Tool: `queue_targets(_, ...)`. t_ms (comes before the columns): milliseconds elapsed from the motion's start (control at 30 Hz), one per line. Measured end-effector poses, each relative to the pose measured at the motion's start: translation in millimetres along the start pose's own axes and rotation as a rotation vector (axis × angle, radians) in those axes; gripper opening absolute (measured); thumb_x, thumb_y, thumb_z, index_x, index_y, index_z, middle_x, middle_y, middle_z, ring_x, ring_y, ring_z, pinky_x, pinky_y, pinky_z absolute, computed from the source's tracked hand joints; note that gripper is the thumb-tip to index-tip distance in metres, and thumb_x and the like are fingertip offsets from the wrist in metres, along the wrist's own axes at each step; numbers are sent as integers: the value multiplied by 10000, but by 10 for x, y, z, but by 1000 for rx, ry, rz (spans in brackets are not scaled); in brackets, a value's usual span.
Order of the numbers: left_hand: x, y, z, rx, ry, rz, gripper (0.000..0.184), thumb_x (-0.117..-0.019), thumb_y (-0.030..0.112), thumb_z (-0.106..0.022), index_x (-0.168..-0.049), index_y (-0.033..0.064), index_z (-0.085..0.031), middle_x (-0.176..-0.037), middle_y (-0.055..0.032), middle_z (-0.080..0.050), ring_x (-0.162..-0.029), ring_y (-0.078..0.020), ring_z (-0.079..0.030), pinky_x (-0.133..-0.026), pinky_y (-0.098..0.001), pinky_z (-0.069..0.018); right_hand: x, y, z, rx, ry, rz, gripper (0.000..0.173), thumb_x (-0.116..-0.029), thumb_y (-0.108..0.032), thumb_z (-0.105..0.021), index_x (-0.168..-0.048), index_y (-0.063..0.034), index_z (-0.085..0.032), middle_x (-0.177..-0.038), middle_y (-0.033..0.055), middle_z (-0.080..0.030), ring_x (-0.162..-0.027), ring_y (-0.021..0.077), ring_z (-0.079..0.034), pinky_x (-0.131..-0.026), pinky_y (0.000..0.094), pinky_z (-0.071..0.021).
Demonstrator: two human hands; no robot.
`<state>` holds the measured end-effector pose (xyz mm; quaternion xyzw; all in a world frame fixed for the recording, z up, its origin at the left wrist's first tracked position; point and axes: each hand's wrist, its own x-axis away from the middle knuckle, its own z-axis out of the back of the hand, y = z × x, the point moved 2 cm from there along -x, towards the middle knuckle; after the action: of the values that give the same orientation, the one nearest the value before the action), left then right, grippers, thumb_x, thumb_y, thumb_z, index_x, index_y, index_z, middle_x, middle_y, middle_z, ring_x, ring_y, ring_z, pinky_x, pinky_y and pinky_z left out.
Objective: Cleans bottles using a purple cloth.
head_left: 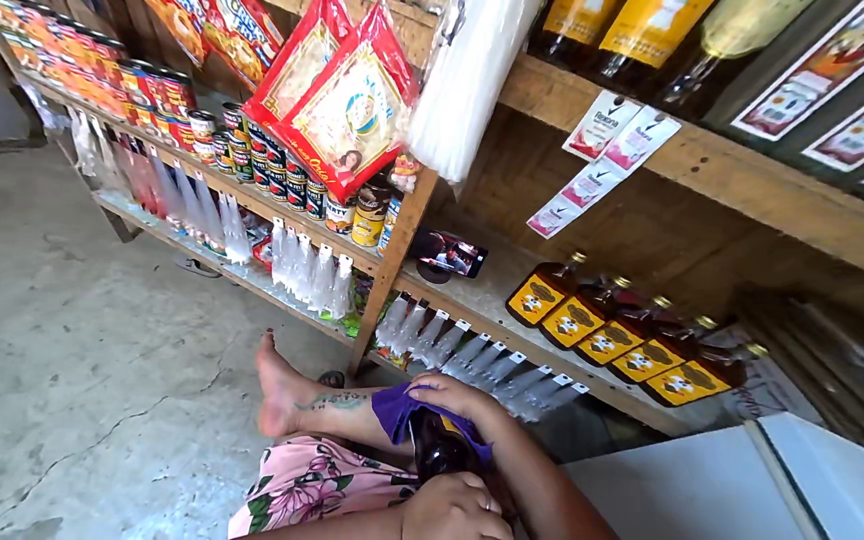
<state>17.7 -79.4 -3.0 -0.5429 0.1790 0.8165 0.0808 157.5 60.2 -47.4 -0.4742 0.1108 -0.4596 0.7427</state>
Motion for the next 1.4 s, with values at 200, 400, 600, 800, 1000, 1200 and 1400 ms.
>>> queue_targets(200, 8, 5, -30, -8, -20, -10, 362, -992, 326, -487, -701, 125, -562, -635, -82, -594, -673, -247, -616, -714, -357, -490, 75, 53, -24, -63, 98, 8, 322, -1045, -179, -527, -1201, 52, -688, -1333, 194, -614, -1269, 189, -549, -1109, 334, -403)
queue_targets(400, -1, 11, -17, -17, -6, -2, 360, -992, 322, -492, -698, 124, -559, -637, -81, -597, -678, -246, -620, -716, -356, -494, 75, 107, -32, -79, 138, 34, 325, -1050, -174, -512, -1191, 59, -688, -1320, 195, -619, -1260, 181, -552, -1100, 320, -407)
queue_targets(600, -5, 1, -4, -3, 4, -1, 362, -993, 330, -495, -701, 124, -554, -642, -85, -599, -674, -248, -616, -702, -355, -487, 78, 151, -40, -101, 176, 50, 327, -1052, -172, -507, -1187, 68, -683, -1304, 194, -624, -1244, 172, -559, -1090, 312, -416)
queue_targets(800, -9, 1, 8, -8, 5, -1, 353, -990, 329, -498, -705, 127, -554, -651, -79, -609, -674, -240, -616, -707, -353, -494, 105, 169, -57, -136, 219, 47, 324, -1051, -175, -502, -1187, 53, -687, -1298, 171, -630, -1219, 144, -572, -1073, 299, -433)
queue_targets(1000, -14, 4, 16, -7, 0, -5, 358, -991, 330, -496, -703, 125, -552, -653, -80, -610, -679, -240, -617, -709, -350, -489, 111, 173, -71, -171, 241, 66, 316, -1045, -158, -505, -1177, 67, -684, -1279, 171, -633, -1199, 128, -573, -1058, 285, -440)
queue_targets(1200, -13, -2, 18, 2, -2, -6, 357, -996, 319, -499, -704, 119, -551, -652, -84, -605, -674, -246, -614, -705, -354, -488, 115, 177, -67, -162, 239, 69, 313, -1046, -150, -501, -1177, 66, -687, -1278, 178, -631, -1203, 139, -571, -1062, 291, -436)
queue_targets(1400, -16, 1, 25, -10, 0, -2, 349, -991, 318, -502, -701, 128, -548, -645, -76, -596, -671, -238, -608, -701, -353, -485, 122, 227, -67, -167, 244, 91, 315, -1044, -176, -508, -1184, 34, -695, -1273, 140, -638, -1197, 111, -577, -1059, 275, -444)
